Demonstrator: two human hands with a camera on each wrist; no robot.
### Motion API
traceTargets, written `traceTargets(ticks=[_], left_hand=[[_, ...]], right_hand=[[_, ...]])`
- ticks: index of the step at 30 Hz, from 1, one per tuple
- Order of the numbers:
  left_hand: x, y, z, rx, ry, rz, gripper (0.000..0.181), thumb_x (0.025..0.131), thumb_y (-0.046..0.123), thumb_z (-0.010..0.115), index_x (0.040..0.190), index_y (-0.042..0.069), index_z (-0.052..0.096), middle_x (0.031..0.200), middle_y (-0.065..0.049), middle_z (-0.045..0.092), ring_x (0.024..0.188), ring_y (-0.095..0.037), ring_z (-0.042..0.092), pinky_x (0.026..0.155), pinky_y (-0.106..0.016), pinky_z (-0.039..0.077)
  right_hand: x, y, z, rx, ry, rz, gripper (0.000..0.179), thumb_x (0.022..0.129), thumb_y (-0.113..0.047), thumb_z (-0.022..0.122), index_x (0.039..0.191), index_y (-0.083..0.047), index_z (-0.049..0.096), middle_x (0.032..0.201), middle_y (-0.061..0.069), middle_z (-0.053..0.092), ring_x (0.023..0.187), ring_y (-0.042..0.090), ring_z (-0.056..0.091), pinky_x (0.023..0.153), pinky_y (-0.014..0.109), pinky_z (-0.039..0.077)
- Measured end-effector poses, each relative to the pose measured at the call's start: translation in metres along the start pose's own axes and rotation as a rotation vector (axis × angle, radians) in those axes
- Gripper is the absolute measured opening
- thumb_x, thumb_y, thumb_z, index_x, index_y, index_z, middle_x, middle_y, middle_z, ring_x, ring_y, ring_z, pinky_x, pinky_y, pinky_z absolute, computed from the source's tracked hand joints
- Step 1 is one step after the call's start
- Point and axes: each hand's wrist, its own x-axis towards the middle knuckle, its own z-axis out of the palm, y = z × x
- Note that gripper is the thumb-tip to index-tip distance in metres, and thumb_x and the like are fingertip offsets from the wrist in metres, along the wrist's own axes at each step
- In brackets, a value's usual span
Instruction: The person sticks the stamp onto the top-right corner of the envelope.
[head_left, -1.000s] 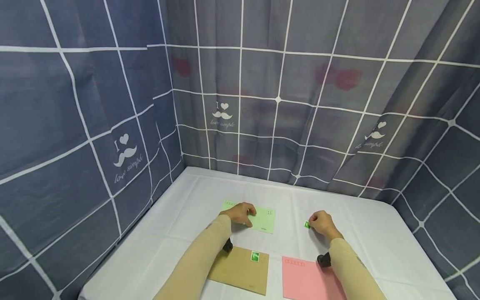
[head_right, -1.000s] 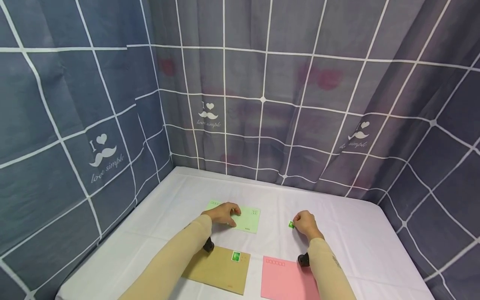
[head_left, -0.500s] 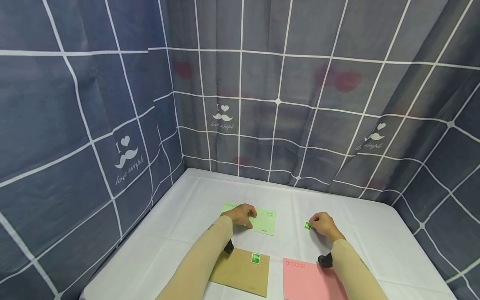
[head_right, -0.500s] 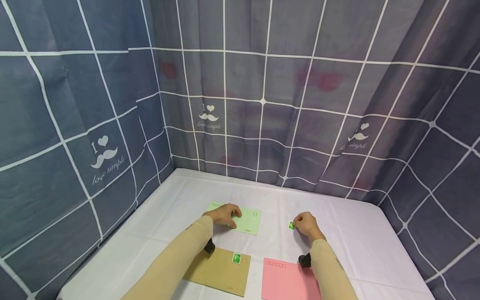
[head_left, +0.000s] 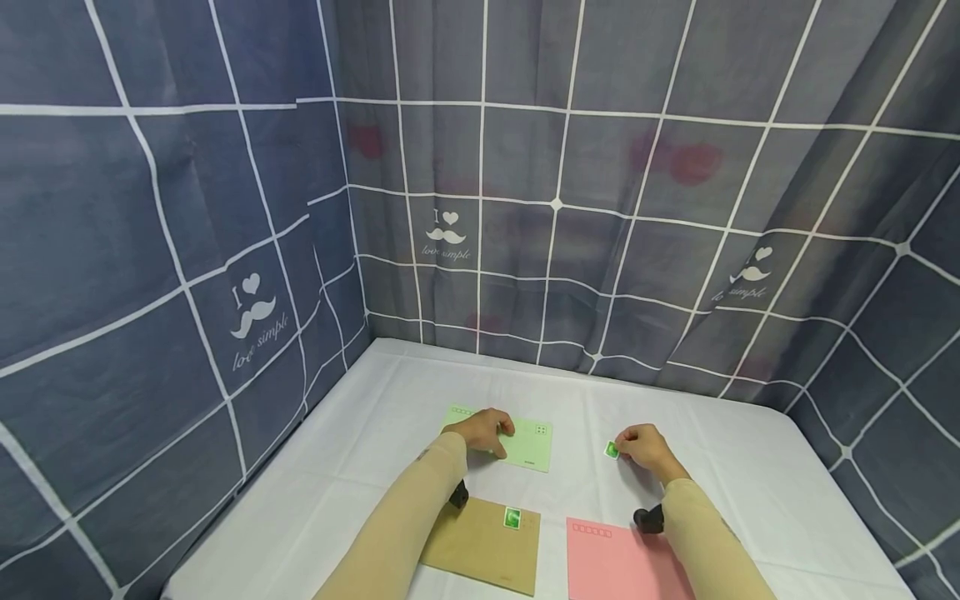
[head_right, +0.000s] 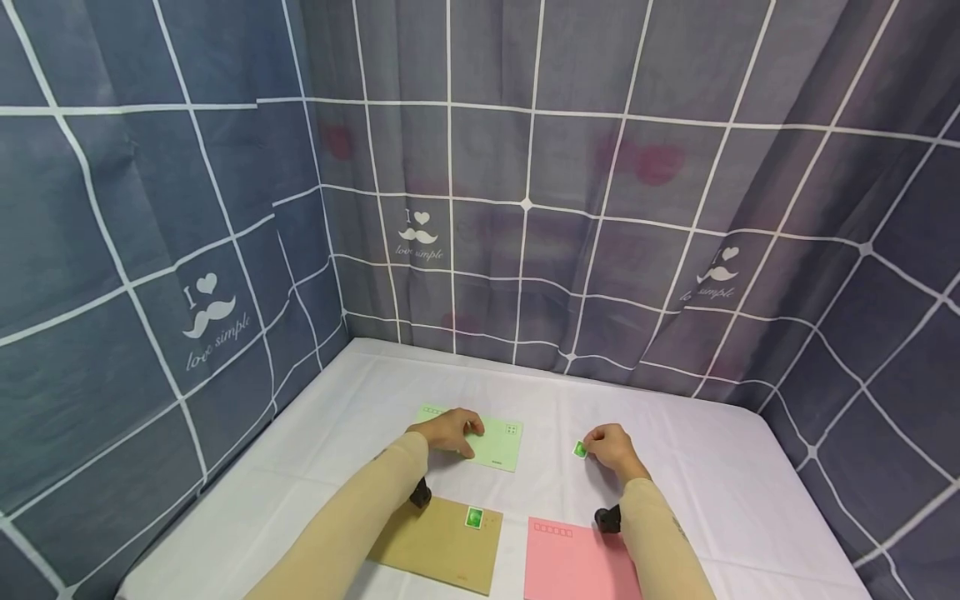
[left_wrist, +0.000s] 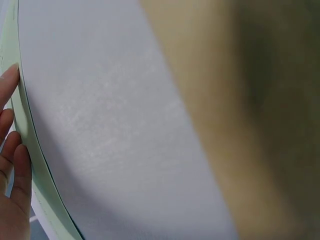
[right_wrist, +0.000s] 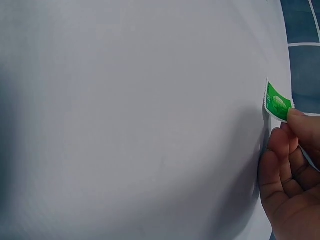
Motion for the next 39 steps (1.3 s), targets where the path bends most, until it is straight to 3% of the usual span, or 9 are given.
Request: traceTargets(ticks=[14, 30, 33, 39], left_hand=[[0.000, -0.002, 0.001, -0.007, 0.000, -0.001, 0.038, 0.072, 0.006, 0.088, 0.103, 0.015, 0.068, 0.102, 0.002, 0.064, 0.090, -0.015, 0.052, 0.091, -0.034, 0.046], [-0.001, -0.002, 0.000, 0.012, -0.008, -0.007, 0.038, 0.072, 0.008, 0.089, 0.103, 0.015, 0.068, 0.105, 0.003, 0.064, 0.091, -0.014, 0.052, 0.092, -0.033, 0.047], [-0.001, -0.001, 0.000, 0.012, -0.008, -0.005, 0.038, 0.072, 0.008, 0.089, 0.103, 0.015, 0.068, 0.105, 0.002, 0.064, 0.091, -0.014, 0.052, 0.093, -0.033, 0.047], [0.000, 0.003, -0.001, 0.045, -0.007, 0.000, 0.039, 0.072, 0.010, 0.089, 0.104, 0.016, 0.068, 0.110, 0.002, 0.065, 0.095, -0.014, 0.052, 0.097, -0.035, 0.047]], right_hand=[[0.008, -0.004, 0.010, 0.081, -0.040, 0.049, 0.010, 0.093, -0.004, 0.062, 0.091, 0.003, 0.068, 0.075, 0.004, 0.060, 0.069, 0.016, 0.052, 0.062, 0.027, 0.044], [0.008, -0.019, 0.019, 0.107, -0.051, -0.026, 0.010, 0.091, 0.000, 0.061, 0.091, 0.007, 0.069, 0.071, 0.001, 0.059, 0.065, 0.013, 0.048, 0.057, 0.025, 0.040], [0.009, -0.022, 0.021, 0.115, -0.050, -0.006, 0.009, 0.091, 0.000, 0.062, 0.091, 0.005, 0.069, 0.071, 0.001, 0.059, 0.066, 0.013, 0.049, 0.058, 0.025, 0.041], [0.011, -0.027, 0.020, 0.117, -0.051, -0.040, 0.010, 0.092, 0.000, 0.061, 0.092, 0.007, 0.069, 0.077, 0.004, 0.063, 0.069, 0.014, 0.053, 0.062, 0.027, 0.045]])
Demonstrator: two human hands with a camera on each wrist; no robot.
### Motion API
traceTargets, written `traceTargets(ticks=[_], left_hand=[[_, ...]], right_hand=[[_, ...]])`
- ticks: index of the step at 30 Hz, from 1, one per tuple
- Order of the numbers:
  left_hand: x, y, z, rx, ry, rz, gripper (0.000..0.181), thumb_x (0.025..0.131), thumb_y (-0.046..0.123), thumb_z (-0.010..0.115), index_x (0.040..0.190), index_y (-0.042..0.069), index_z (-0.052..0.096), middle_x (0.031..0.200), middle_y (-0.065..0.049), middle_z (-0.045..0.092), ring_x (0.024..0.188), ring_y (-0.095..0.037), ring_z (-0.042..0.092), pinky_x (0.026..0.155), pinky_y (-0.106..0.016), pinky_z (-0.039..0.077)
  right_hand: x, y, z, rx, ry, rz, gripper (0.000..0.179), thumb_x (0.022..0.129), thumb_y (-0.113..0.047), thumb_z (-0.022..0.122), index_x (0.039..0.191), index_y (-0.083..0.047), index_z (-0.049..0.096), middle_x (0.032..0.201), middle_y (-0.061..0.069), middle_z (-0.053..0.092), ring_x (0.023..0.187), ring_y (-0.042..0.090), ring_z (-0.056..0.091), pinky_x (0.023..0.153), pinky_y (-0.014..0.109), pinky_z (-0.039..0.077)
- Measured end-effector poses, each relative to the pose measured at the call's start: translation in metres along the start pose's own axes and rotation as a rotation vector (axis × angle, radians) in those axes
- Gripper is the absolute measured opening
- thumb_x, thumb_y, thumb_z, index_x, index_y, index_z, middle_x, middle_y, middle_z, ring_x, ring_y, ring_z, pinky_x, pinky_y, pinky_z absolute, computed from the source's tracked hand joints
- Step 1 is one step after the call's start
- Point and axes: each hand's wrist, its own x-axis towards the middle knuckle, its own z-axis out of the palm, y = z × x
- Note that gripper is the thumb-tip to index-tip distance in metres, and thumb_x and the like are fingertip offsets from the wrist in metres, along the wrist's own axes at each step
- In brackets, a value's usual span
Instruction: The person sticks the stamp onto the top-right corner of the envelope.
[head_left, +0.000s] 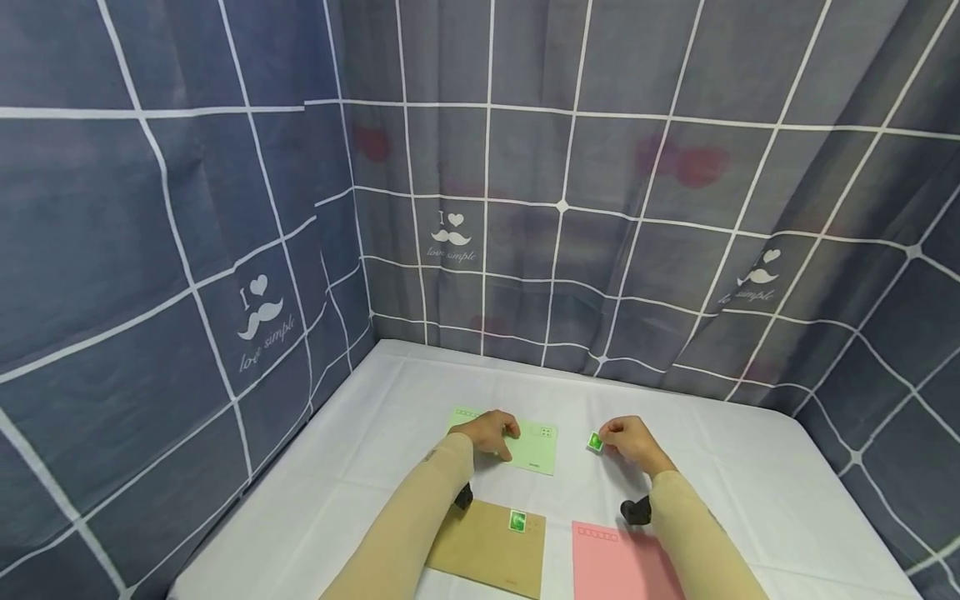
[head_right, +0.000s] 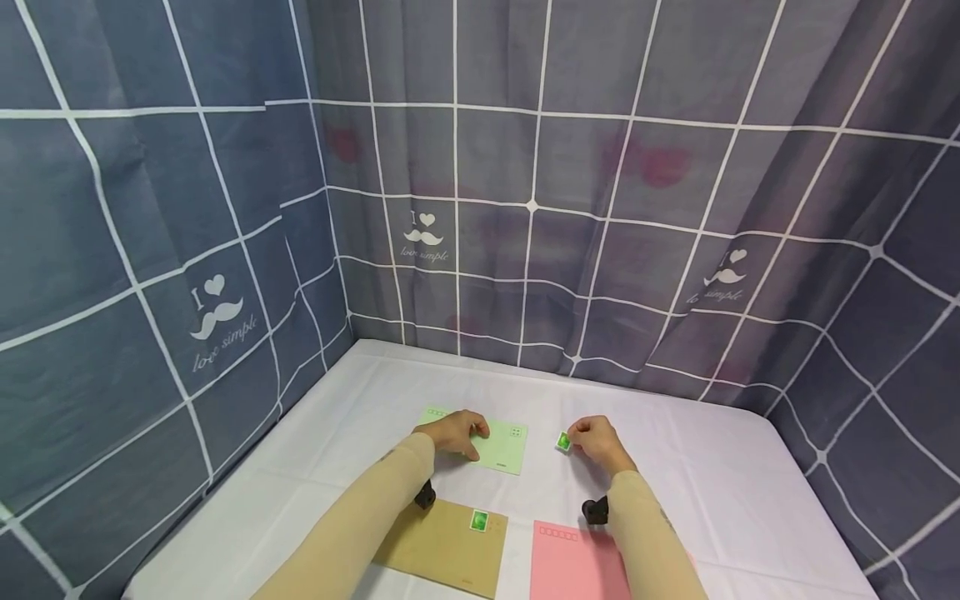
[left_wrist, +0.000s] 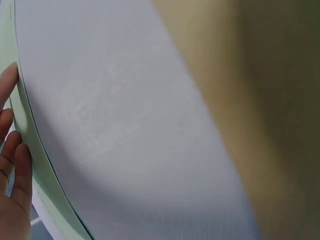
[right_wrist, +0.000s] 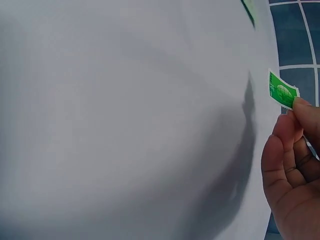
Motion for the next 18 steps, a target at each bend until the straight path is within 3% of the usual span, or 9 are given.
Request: traceTargets(ticks=[18], left_hand=[[0.001, 0.004, -0.001, 0.045, -0.008, -0.021, 0.036, 0.073, 0.012, 0.089, 0.103, 0.018, 0.068, 0.107, 0.006, 0.064, 0.095, -0.011, 0.053, 0.099, -0.032, 0.047]], right_hand=[[0.011, -0.016, 0.003, 0.079, -0.084, -0.051, 0.011, 0.091, 0.004, 0.062, 0.095, 0.013, 0.067, 0.081, 0.004, 0.067, 0.071, 0.012, 0.057, 0.066, 0.025, 0.051]])
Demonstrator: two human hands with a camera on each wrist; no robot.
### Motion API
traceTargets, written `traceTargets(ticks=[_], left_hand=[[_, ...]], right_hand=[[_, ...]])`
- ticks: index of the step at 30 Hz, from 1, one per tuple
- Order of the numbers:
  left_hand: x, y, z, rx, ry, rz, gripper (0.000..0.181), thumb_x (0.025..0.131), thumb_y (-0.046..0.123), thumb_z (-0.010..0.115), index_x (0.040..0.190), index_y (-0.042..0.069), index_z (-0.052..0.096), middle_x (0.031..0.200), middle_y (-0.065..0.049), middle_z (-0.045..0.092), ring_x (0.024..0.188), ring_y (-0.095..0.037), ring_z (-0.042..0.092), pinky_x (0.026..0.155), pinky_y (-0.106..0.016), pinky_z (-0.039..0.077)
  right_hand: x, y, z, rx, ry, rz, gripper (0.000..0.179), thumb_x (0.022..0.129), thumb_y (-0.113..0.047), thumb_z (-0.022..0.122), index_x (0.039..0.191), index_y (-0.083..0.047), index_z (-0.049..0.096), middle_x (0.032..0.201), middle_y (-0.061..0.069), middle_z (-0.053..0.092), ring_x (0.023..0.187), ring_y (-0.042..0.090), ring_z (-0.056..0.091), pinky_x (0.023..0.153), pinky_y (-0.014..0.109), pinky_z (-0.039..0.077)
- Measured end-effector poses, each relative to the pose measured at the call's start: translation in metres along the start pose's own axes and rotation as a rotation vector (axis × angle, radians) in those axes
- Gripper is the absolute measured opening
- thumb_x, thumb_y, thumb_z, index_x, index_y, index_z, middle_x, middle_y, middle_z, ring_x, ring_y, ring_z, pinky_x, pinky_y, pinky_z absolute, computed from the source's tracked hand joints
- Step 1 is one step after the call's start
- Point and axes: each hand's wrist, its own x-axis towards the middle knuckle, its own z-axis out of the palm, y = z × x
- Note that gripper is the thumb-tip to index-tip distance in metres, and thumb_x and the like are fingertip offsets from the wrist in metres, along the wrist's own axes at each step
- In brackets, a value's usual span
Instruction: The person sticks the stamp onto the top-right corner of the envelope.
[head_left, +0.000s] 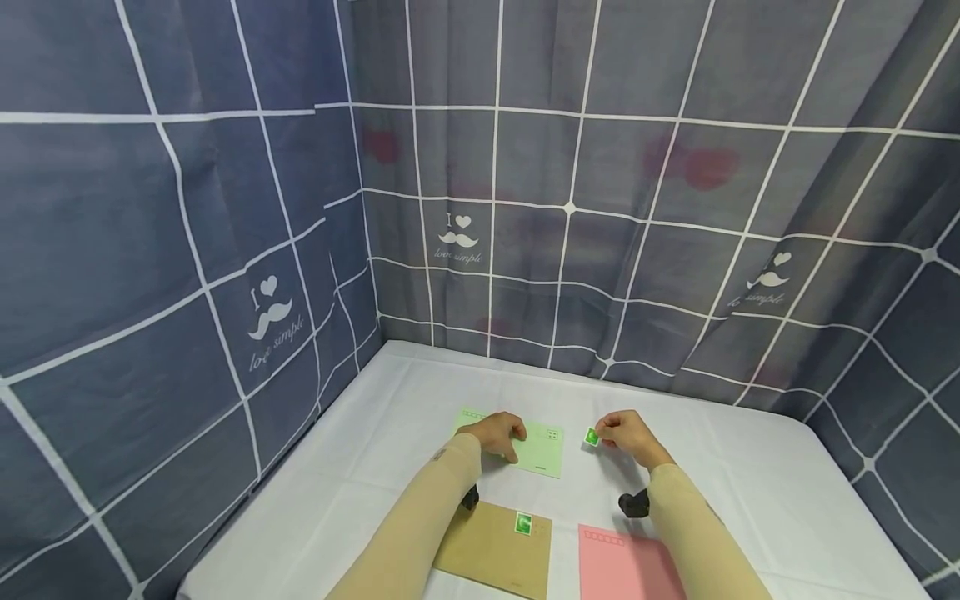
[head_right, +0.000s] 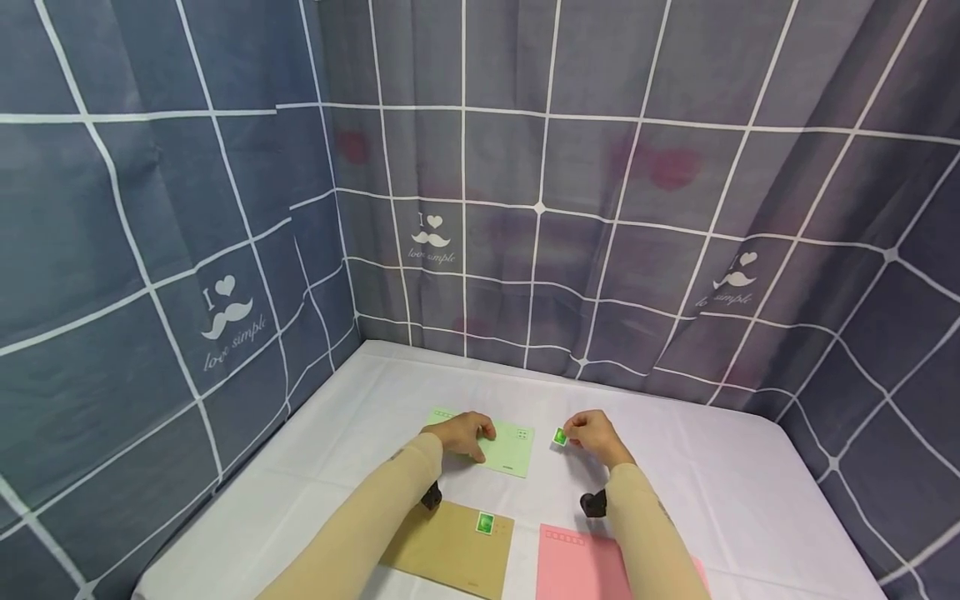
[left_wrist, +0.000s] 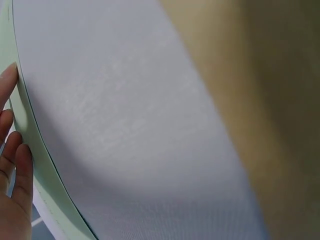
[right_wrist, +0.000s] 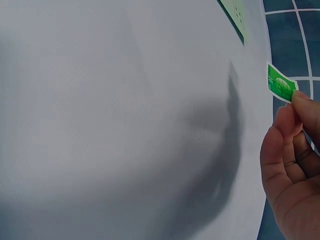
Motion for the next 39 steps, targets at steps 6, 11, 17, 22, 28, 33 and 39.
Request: traceTargets(ticks=[6, 11, 17, 22, 28, 33, 39], left_hand=[[-0.003, 0.001, 0.000, -0.015, 0.004, -0.012, 0.036, 0.074, 0.011, 0.089, 0.103, 0.018, 0.068, 0.107, 0.006, 0.064, 0.096, -0.011, 0.053, 0.098, -0.034, 0.047], [-0.003, 0.000, 0.000, -0.017, 0.006, -0.022, 0.036, 0.074, 0.013, 0.088, 0.103, 0.020, 0.068, 0.107, 0.007, 0.063, 0.096, -0.011, 0.053, 0.098, -0.034, 0.047], [-0.004, 0.000, 0.000, -0.015, 0.012, -0.028, 0.036, 0.074, 0.014, 0.088, 0.104, 0.020, 0.068, 0.109, 0.007, 0.063, 0.098, -0.011, 0.053, 0.101, -0.035, 0.046], [-0.003, 0.000, 0.001, -0.001, 0.009, -0.037, 0.036, 0.075, 0.015, 0.088, 0.104, 0.021, 0.068, 0.111, 0.007, 0.064, 0.101, -0.012, 0.055, 0.102, -0.037, 0.047], [-0.002, 0.000, 0.001, 0.009, 0.005, -0.028, 0.036, 0.075, 0.015, 0.088, 0.104, 0.022, 0.068, 0.110, 0.007, 0.064, 0.101, -0.012, 0.055, 0.101, -0.037, 0.047], [-0.003, 0.000, 0.002, 0.013, 0.001, -0.023, 0.036, 0.075, 0.015, 0.088, 0.104, 0.022, 0.068, 0.109, 0.008, 0.063, 0.098, -0.011, 0.054, 0.098, -0.035, 0.048], [-0.006, 0.002, 0.000, 0.022, 0.005, -0.016, 0.036, 0.076, 0.015, 0.088, 0.105, 0.021, 0.068, 0.109, 0.008, 0.063, 0.097, -0.010, 0.054, 0.096, -0.032, 0.048]], right_hand=[[0.006, -0.001, 0.008, -0.005, 0.000, -0.006, 0.008, 0.091, 0.003, 0.063, 0.092, 0.009, 0.068, 0.077, 0.001, 0.064, 0.071, 0.013, 0.056, 0.066, 0.026, 0.049], [0.010, -0.006, 0.014, -0.015, -0.010, -0.024, 0.007, 0.090, 0.003, 0.063, 0.090, 0.009, 0.068, 0.075, 0.001, 0.064, 0.068, 0.012, 0.055, 0.064, 0.025, 0.049], [0.015, -0.010, 0.020, -0.031, -0.013, -0.010, 0.006, 0.090, 0.004, 0.065, 0.090, 0.009, 0.068, 0.076, 0.003, 0.064, 0.068, 0.012, 0.055, 0.064, 0.026, 0.050], [0.019, -0.011, 0.023, -0.028, -0.017, -0.008, 0.006, 0.090, 0.003, 0.065, 0.091, 0.008, 0.068, 0.076, 0.002, 0.064, 0.068, 0.012, 0.054, 0.064, 0.025, 0.049], [0.022, -0.015, 0.029, -0.010, -0.035, -0.037, 0.007, 0.089, 0.005, 0.064, 0.090, 0.011, 0.068, 0.072, 0.000, 0.062, 0.067, 0.012, 0.053, 0.064, 0.026, 0.049], [0.024, -0.018, 0.037, -0.002, -0.050, -0.039, 0.006, 0.088, 0.006, 0.064, 0.089, 0.010, 0.068, 0.071, 0.000, 0.061, 0.067, 0.012, 0.053, 0.064, 0.027, 0.048], [0.030, -0.019, 0.045, 0.007, -0.051, -0.049, 0.005, 0.088, 0.006, 0.064, 0.088, 0.010, 0.068, 0.070, 0.000, 0.061, 0.066, 0.012, 0.053, 0.063, 0.025, 0.047]])
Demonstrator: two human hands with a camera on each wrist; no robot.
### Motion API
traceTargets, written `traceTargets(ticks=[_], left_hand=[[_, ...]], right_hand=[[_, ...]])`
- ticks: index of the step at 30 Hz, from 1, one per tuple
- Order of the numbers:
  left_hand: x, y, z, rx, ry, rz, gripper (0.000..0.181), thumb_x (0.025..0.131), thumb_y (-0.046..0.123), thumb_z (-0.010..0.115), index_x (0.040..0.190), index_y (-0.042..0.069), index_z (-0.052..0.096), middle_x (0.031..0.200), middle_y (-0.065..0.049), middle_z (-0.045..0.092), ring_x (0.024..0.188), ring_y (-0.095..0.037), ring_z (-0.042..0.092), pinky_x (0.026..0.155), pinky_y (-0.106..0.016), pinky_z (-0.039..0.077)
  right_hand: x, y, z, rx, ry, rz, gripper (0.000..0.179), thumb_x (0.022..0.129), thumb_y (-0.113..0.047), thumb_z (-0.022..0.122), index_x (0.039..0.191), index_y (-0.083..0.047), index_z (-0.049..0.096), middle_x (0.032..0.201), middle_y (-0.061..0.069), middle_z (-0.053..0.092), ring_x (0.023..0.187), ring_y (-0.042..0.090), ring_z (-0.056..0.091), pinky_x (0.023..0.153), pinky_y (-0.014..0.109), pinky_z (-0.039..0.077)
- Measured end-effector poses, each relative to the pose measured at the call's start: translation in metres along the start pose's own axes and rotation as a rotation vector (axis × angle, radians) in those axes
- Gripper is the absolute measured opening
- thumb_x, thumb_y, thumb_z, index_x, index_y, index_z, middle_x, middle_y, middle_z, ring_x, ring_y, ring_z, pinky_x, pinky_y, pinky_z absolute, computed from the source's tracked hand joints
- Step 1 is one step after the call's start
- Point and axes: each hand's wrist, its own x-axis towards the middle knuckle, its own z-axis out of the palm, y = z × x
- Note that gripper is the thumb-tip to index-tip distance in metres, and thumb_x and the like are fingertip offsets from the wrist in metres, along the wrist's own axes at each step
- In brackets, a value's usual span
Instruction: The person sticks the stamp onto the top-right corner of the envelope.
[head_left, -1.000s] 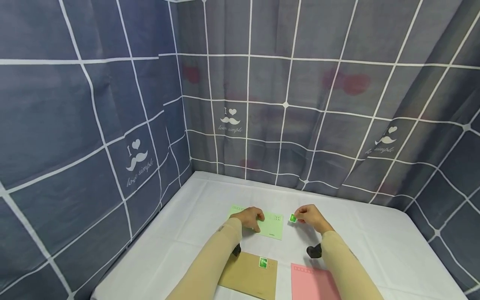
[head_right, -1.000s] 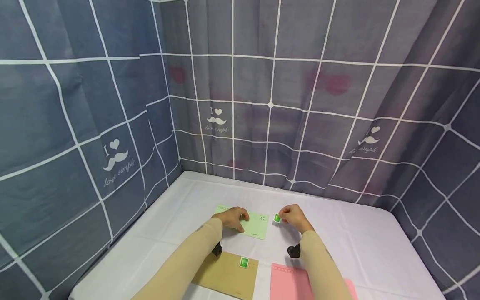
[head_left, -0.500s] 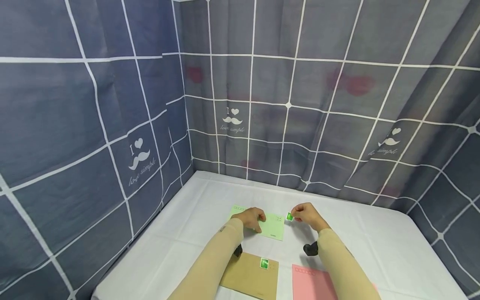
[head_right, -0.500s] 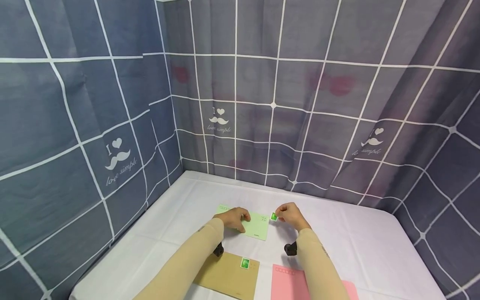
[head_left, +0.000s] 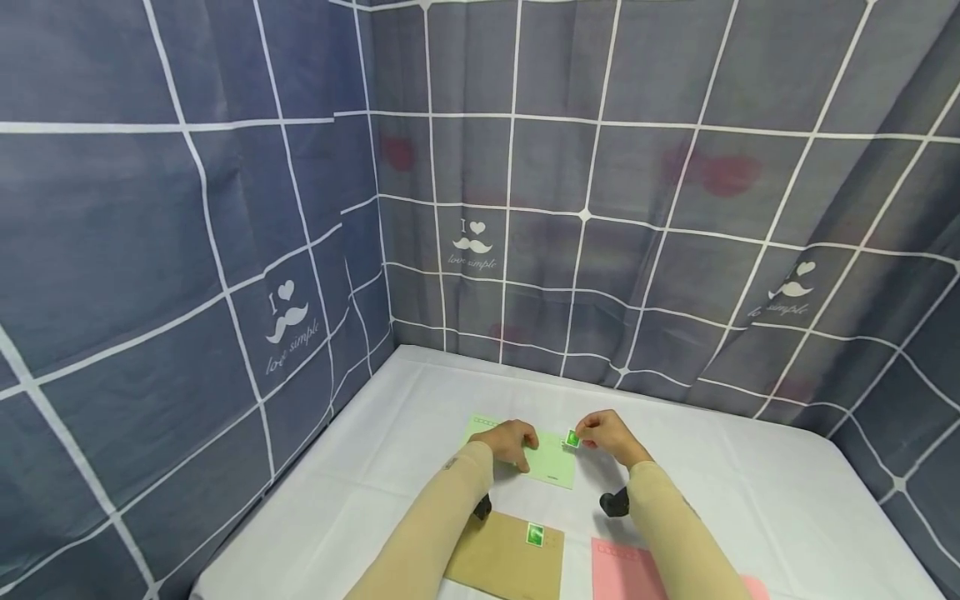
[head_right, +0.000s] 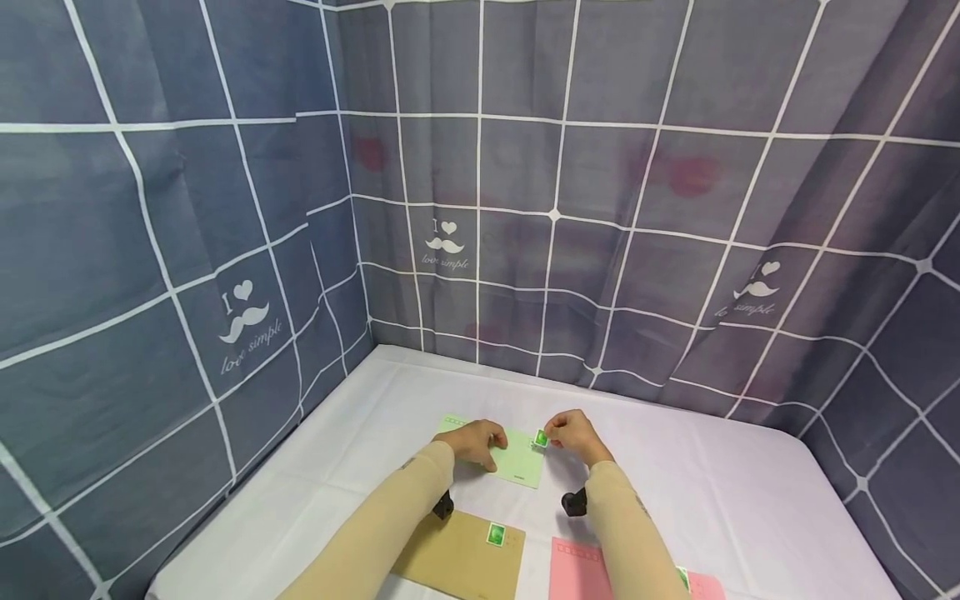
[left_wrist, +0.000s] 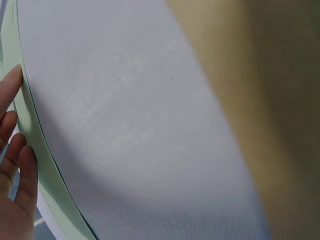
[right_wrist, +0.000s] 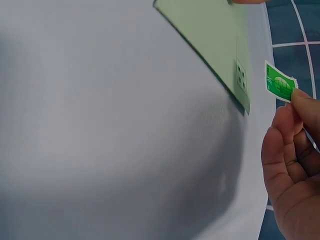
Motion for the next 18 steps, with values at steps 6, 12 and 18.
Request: traceTargets(ticks=[6, 12, 18], left_hand=[[0.002, 0.001, 0.001, 0.019, -0.008, 0.009, 0.037, 0.075, 0.015, 0.088, 0.106, 0.021, 0.068, 0.110, 0.008, 0.064, 0.098, -0.008, 0.055, 0.096, -0.029, 0.049], [0.002, 0.002, 0.000, -0.004, -0.005, 0.001, 0.037, 0.075, 0.014, 0.088, 0.107, 0.019, 0.068, 0.111, 0.006, 0.065, 0.102, -0.010, 0.057, 0.098, -0.032, 0.049], [0.000, 0.001, -0.001, -0.016, -0.009, -0.005, 0.038, 0.075, 0.015, 0.088, 0.108, 0.019, 0.069, 0.114, 0.006, 0.065, 0.106, -0.012, 0.058, 0.101, -0.036, 0.049]], right_hand=[[0.005, -0.002, 0.007, -0.005, -0.015, -0.015, 0.005, 0.087, 0.007, 0.065, 0.088, 0.010, 0.069, 0.070, 0.000, 0.062, 0.065, 0.012, 0.054, 0.062, 0.026, 0.048], [0.006, -0.007, 0.009, -0.023, -0.021, -0.024, 0.006, 0.088, 0.005, 0.065, 0.089, 0.010, 0.069, 0.072, 0.001, 0.063, 0.067, 0.012, 0.055, 0.063, 0.026, 0.048], [0.009, -0.008, 0.014, -0.005, -0.034, -0.012, 0.007, 0.088, 0.006, 0.065, 0.089, 0.011, 0.069, 0.071, 0.001, 0.062, 0.067, 0.012, 0.054, 0.063, 0.026, 0.048]])
